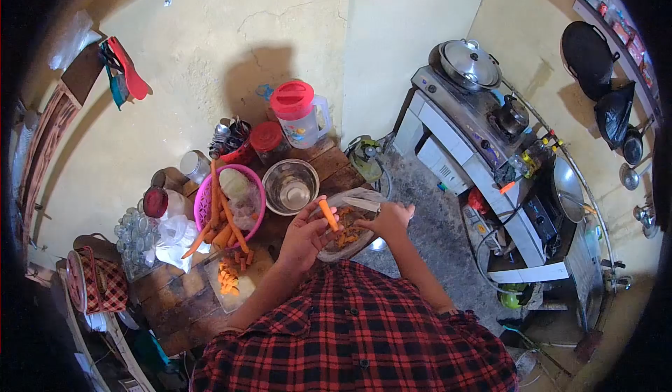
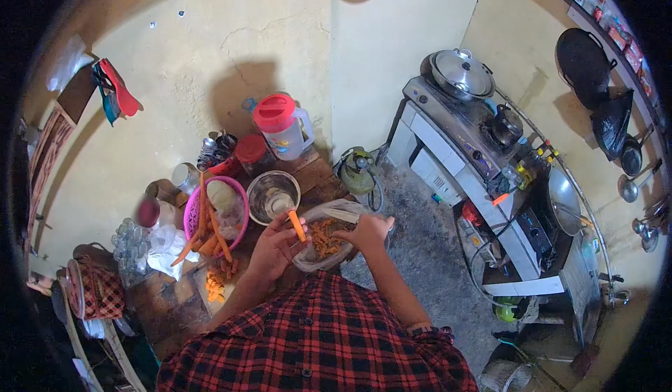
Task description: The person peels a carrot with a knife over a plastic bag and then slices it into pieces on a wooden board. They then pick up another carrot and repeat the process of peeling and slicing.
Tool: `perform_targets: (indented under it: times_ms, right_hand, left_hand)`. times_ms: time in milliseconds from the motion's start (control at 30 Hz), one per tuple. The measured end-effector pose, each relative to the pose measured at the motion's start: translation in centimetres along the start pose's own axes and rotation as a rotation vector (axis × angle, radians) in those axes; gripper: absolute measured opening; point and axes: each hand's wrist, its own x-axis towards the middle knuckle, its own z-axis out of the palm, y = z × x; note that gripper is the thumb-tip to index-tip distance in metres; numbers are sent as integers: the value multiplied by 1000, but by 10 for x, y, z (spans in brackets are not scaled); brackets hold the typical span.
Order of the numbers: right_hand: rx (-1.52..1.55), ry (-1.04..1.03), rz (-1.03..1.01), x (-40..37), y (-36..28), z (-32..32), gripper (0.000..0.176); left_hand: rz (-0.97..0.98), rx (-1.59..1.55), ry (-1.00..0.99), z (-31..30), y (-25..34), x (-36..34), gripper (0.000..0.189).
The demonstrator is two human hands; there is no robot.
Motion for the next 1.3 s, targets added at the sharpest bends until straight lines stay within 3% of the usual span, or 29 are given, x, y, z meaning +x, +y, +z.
perform_targets:
  times_ms: [100,167,200,267,300,400,500,900,1033,1133,1200,1300]
  right_hand:
    - [13,136,-43,1,2,4,81]
    - [231,217,27,1,3,-6,64]
    - [231,217,26,0,2,-13,64]
    - [567,420,19,-5,0,-33,44]
    - [567,420,19,-10,-2,-47,44]
    - [749,722,-384,-30,-10,-89,30]
    - [690,747,-516,-44,-19,-111,30]
    - [616,813,-526,-53,-20,-120,28]
    - [640,824,-547,-54,-21,-116,28]
    - [629,810,-530,-54,-19,-117,29]
    - [638,826,-526,-54,-19,-117,29]
    - [651,837,-544,-57,-23,-120,30]
  left_hand:
    - [2,-48,-36,-1,2,1,46]
    - [-1,-56,-44,3,6,0,46]
    - [-6,-62,-53,5,7,-2,46]
    - [-1,-57,-67,9,10,-4,46]
    - [4,-51,-80,12,12,-5,47]
    - [7,-33,-97,23,18,-9,49]
    - [56,109,-81,29,19,-11,48]
    - [96,216,-174,37,13,-24,47]
    - [55,250,-119,42,13,-29,51]
    - [87,197,-179,39,8,-28,52]
    - [176,369,-171,40,4,-27,50]
    - [79,267,-190,43,4,-31,52]
